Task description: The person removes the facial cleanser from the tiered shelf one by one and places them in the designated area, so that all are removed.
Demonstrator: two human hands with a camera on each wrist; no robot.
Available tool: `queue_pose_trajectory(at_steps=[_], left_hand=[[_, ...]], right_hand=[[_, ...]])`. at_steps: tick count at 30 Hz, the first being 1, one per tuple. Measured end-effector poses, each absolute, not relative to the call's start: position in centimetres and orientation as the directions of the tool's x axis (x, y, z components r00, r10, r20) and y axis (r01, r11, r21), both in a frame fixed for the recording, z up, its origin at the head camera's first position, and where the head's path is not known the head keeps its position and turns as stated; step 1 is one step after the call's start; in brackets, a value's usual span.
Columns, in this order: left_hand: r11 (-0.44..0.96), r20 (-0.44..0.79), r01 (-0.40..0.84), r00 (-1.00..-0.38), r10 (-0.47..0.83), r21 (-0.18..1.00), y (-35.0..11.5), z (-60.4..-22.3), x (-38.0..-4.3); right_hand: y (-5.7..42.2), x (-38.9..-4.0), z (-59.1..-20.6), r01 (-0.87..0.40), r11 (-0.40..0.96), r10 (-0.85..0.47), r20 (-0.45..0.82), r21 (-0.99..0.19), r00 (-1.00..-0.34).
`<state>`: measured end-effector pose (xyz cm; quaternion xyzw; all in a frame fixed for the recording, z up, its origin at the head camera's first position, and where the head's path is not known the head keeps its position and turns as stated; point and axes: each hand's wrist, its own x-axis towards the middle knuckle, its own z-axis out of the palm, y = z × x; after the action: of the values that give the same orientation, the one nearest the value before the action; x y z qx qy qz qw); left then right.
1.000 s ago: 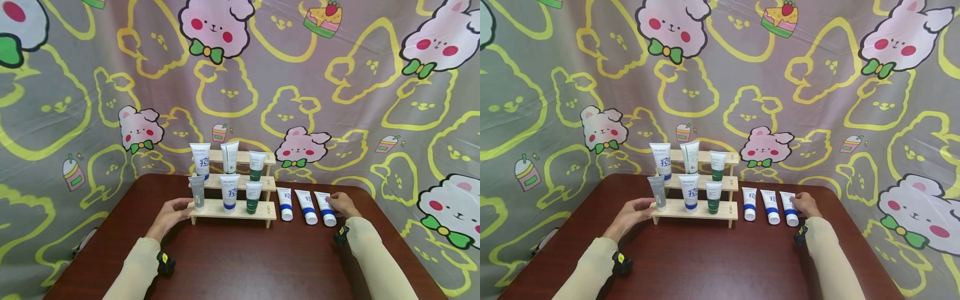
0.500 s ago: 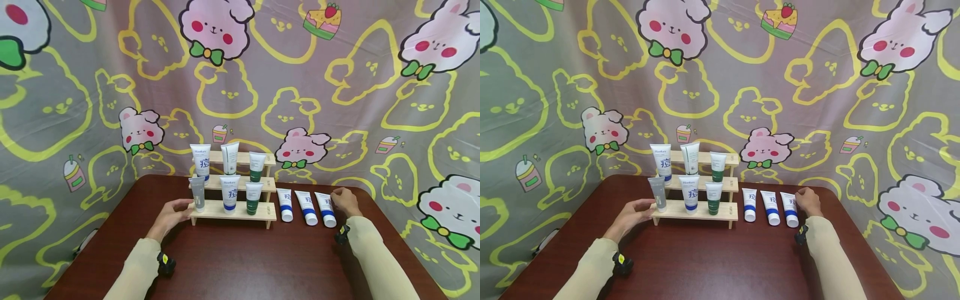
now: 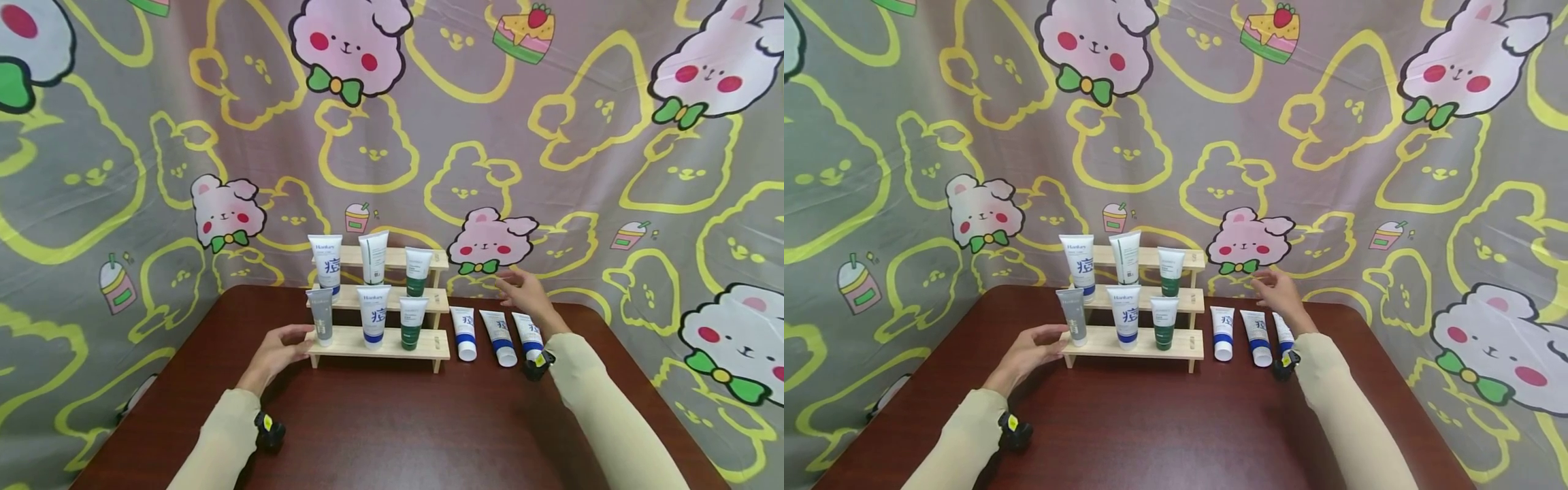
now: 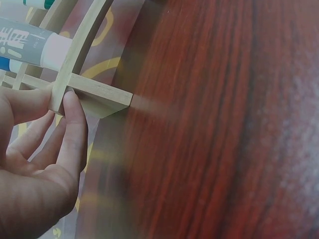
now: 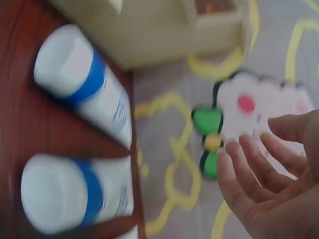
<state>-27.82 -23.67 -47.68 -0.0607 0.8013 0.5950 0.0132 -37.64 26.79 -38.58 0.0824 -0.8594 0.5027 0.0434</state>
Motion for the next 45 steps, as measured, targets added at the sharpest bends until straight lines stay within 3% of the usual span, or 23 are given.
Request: queue_pose_trajectory(at_steps=[11, 15, 26, 45], left_hand=[[0.281, -0.097, -0.115, -0.992, -0.079, 0.953, -23.7, -47.8, -27.9], [0.281, -0.099, -0.118, -0.992, -0.081, 0.952, -23.7, -47.8, -27.9], [0.278, -0.096, -0.114, -0.992, -0.077, 0.954, -23.5, -47.5, -27.7], [0.263, -0.099, -0.116, -0.992, -0.079, 0.958, -23.4, -47.4, -27.5]], right_hand=[[19.1, -35.8, -36.1, -0.300, 0.382, -0.331, 0.174, -0.874, -0.927], [16.7, -35.5, -36.0, -0.310, 0.404, -0.364, 0.159, -0.861, -0.918], [13.3, -36.1, -37.0, -0.316, 0.452, -0.324, 0.177, -0.834, -0.929], [12.9, -36.4, -37.6, -0.371, 0.413, -0.278, 0.273, -0.832, -0.921]])
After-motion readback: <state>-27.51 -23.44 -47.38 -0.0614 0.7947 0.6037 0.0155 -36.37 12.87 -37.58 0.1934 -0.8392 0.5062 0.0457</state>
